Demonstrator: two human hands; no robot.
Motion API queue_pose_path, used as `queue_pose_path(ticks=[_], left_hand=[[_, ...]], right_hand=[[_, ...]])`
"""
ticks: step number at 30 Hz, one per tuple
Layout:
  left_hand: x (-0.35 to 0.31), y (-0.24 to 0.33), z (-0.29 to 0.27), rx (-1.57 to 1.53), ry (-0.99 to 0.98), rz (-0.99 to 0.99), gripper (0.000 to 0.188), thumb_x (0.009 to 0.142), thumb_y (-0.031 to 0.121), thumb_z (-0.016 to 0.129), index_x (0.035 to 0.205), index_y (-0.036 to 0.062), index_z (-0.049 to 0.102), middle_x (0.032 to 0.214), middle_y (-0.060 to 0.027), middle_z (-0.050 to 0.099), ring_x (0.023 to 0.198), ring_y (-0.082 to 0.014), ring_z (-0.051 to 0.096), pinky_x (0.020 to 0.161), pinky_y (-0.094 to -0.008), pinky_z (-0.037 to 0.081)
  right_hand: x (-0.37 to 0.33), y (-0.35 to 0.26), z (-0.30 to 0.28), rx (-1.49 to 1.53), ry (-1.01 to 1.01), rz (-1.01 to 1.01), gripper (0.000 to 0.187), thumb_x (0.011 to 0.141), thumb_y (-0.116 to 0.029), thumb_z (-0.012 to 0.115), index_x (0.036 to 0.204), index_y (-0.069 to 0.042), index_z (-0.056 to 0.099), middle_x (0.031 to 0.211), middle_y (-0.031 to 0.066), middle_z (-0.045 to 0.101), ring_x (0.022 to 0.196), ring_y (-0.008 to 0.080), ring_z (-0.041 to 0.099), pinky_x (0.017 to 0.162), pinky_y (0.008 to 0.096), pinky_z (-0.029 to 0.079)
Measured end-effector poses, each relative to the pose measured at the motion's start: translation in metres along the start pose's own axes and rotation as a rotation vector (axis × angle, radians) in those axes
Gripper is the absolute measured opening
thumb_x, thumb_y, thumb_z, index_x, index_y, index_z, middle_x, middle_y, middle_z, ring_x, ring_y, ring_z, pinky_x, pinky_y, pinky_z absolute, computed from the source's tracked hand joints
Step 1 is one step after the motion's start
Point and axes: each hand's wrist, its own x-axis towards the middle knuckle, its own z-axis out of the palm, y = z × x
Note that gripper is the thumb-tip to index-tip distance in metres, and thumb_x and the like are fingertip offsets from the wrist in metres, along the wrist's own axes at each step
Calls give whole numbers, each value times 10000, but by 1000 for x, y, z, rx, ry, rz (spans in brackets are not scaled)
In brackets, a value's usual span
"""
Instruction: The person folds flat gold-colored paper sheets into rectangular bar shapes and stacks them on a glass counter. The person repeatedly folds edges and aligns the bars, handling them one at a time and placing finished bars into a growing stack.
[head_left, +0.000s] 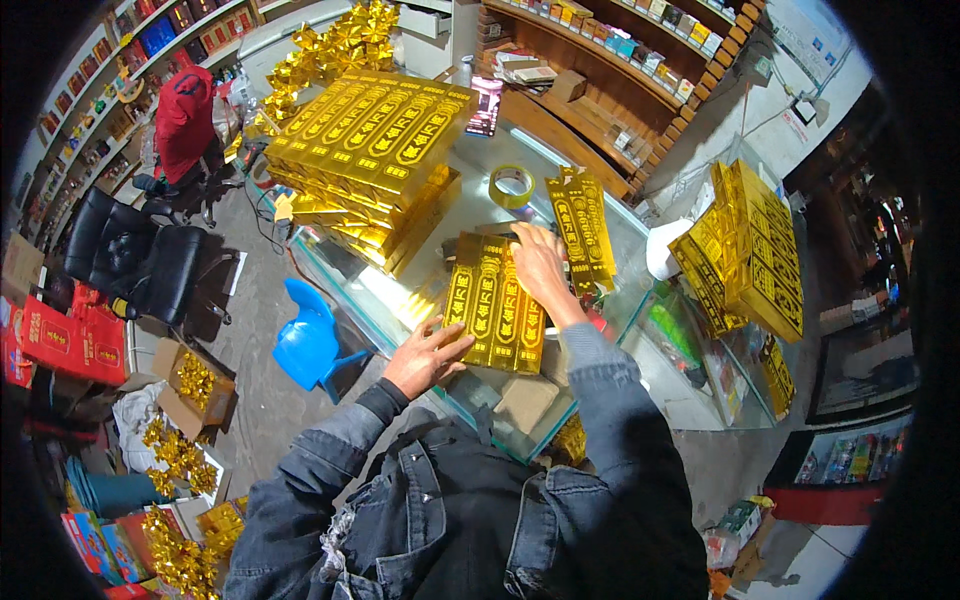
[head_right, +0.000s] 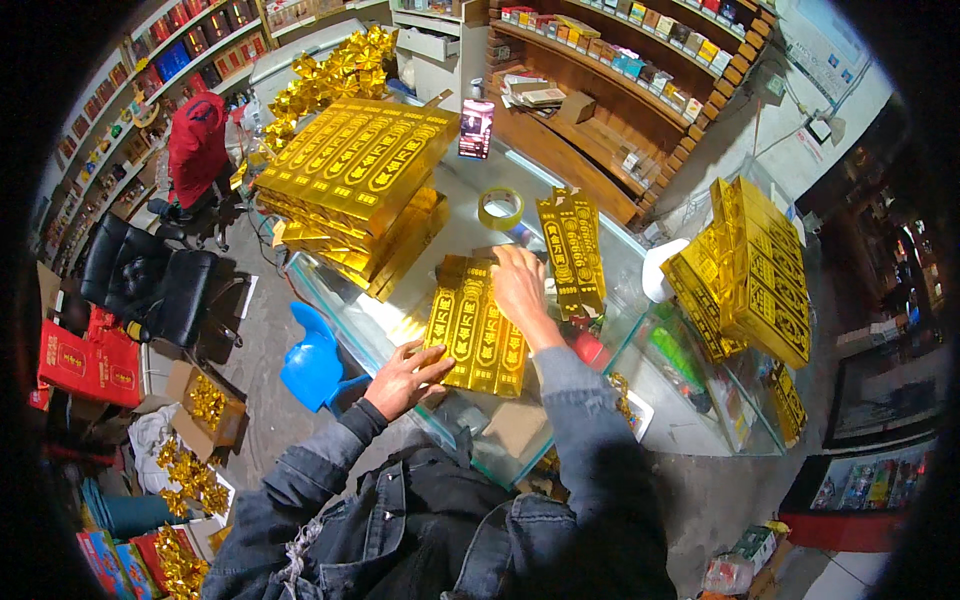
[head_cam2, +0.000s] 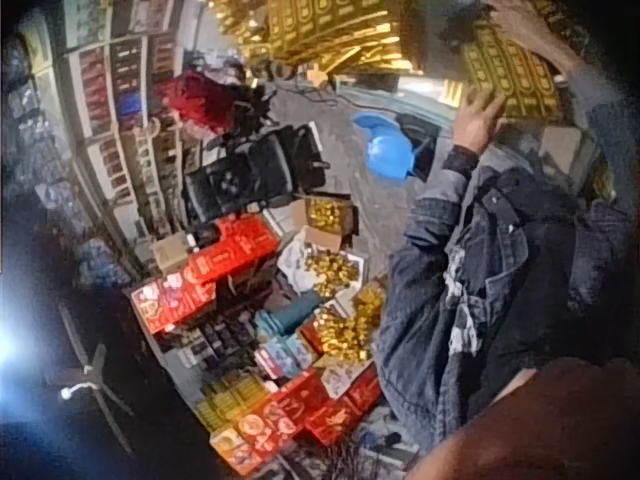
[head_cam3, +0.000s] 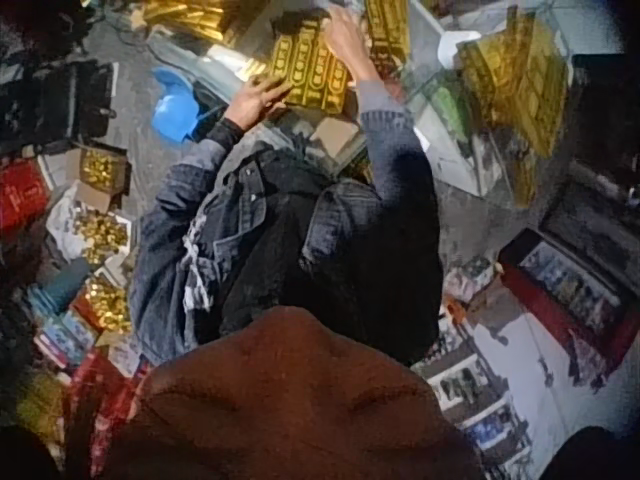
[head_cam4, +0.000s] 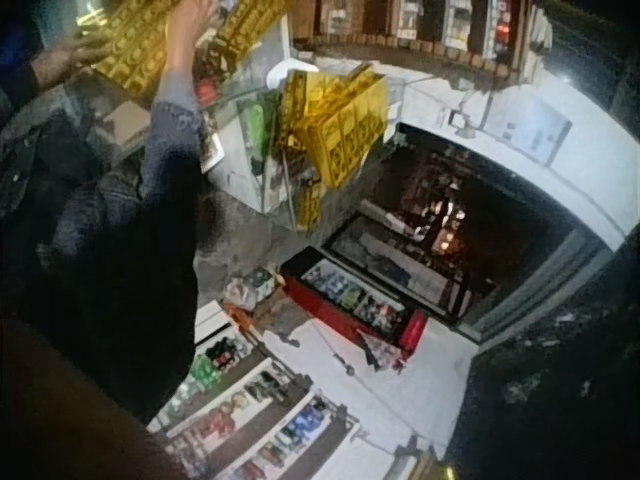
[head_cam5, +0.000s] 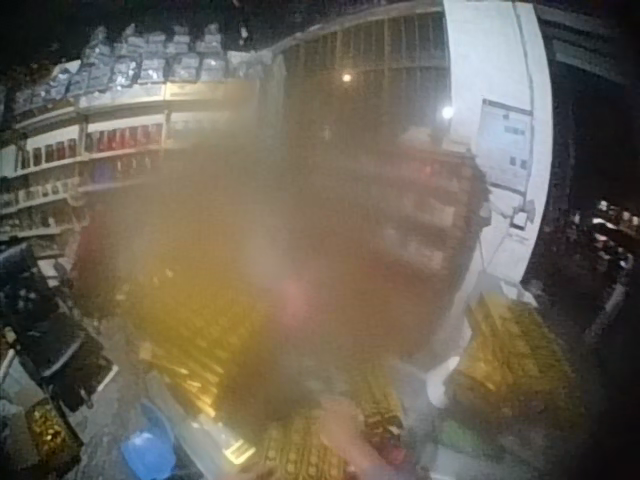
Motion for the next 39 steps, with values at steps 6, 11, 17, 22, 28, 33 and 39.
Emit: queue_pose_path(ticks=[6,11,17,22,28,33,39], left_hand=[[-1,3,3,2,32,-37,507,839,246,727,1328,205,601,1382,-96,542,1216,-371,510,1051,-464,438],[-2,1,8,-36,19,-59,493,841,236,727,1319,220,609,1396,-91,533,1240,-389,489,1052,-467,439],[1,5,3,-49,-25,-102,458,843,249,727,1289,219,626,1401,-91,519,1238,-407,476,1008,-464,482],[0,13,-6,-29,69,-125,632,858,372,704,1409,135,506,1455,-146,451,1310,-396,426,1106,-479,380],[2,9,8,89,-45,-89,775,908,453,609,1496,21,348,1577,-151,307,1462,-352,271,1186,-461,255],[1,6,15,146,-123,-87,708,945,385,574,1503,19,335,1577,-154,312,1474,-319,264,1193,-445,244],[3,8,15,27,-71,-104,744,921,363,629,1491,-11,330,1553,-216,318,1464,-360,268,1181,-455,271]], right_hand=[[35,-2,26,-104,-444,134,350,985,-197,459,1318,-169,565,1296,112,614,1244,350,533,1009,792,263],[33,1,22,-102,-410,110,342,980,-157,442,1296,-168,572,1256,119,641,1152,377,607,977,817,277],[33,-2,19,-77,-459,150,386,999,-215,447,1371,-156,531,1342,117,583,1295,348,501,1031,792,236],[-15,-17,-5,-92,-157,45,500,995,-285,505,1432,-48,454,1492,143,436,1426,335,327,1130,688,182],[-132,-71,-6,-91,-262,-170,609,992,-362,505,1444,36,414,1515,186,401,1450,331,299,1179,589,170],[-157,-78,0,-44,-208,-106,747,954,-492,539,1437,62,405,1525,210,370,1448,338,298,1196,503,193],[-175,-57,-25,-113,-226,-12,753,926,-444,608,1431,75,401,1525,226,357,1455,344,282,1209,483,181]])
